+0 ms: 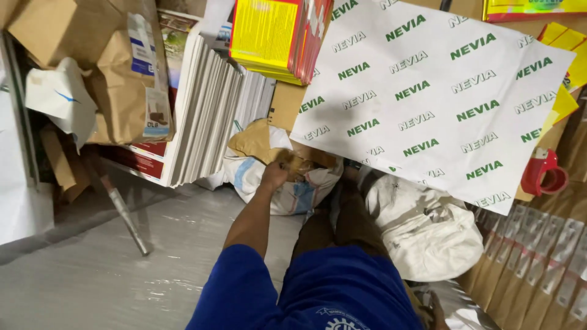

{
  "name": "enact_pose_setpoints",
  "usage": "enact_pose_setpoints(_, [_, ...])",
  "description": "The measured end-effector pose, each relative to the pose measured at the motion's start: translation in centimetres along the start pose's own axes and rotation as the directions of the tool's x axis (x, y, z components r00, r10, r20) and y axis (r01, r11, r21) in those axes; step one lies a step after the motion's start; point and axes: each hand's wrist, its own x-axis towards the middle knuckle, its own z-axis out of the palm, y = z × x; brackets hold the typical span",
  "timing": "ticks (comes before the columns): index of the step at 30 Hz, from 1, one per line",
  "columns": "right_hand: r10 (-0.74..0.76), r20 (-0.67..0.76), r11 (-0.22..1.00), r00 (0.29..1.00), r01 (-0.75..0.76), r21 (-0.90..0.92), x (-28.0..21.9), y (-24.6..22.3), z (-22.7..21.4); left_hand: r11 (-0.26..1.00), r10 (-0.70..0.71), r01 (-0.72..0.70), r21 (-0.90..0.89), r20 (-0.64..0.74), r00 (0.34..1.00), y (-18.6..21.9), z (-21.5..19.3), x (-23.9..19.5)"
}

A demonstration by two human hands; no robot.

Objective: Packaging and wrapping printed materials with protective paper and securing them with tape.

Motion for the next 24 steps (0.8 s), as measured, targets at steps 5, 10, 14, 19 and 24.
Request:
enact_pose_setpoints(5, [0.126, 0.152, 0.981, 0.980, -0.146, 0.126, 14.5, -17.7, -6.5, 0.995, -0.055, 0.053, 0.081, 0.028, 0.998, 0.6, -0.8, -1.4])
enact_pose_setpoints(10, [-0.218, 0.036, 0.973, 0.975, 0.215, 0.078, 23.4, -29.0, -11.7, 0.946, -0.111, 0.056, -0.319, -0.155, 0.982, 6.4, -5.6, -3.6])
enact_pose_setpoints(14, [-0.361, -0.059, 0.903, 0.931, 0.365, 0.228, 27.2, -37.3, -16.5, 0.891, -0.041, -0.263, -0.371, -0.641, 0.767, 15.3, -10.8, -7.1])
enact_pose_setpoints(19, [-0.405, -0.210, 0.887, 0.890, 0.438, 0.147, 30.4, -44.0, -19.7, 0.830, 0.499, -0.486, 0.272, -0.751, 0.432, 31.0, -17.3, -12.6])
enact_pose_setpoints(24, [-0.480, -0.273, 0.800, 0.834, 0.543, 0.254, 32.3, -46.8, -19.5, 0.800, 0.600, -0.316, 0.510, -0.662, 0.449, 37.2, -21.0, -11.1])
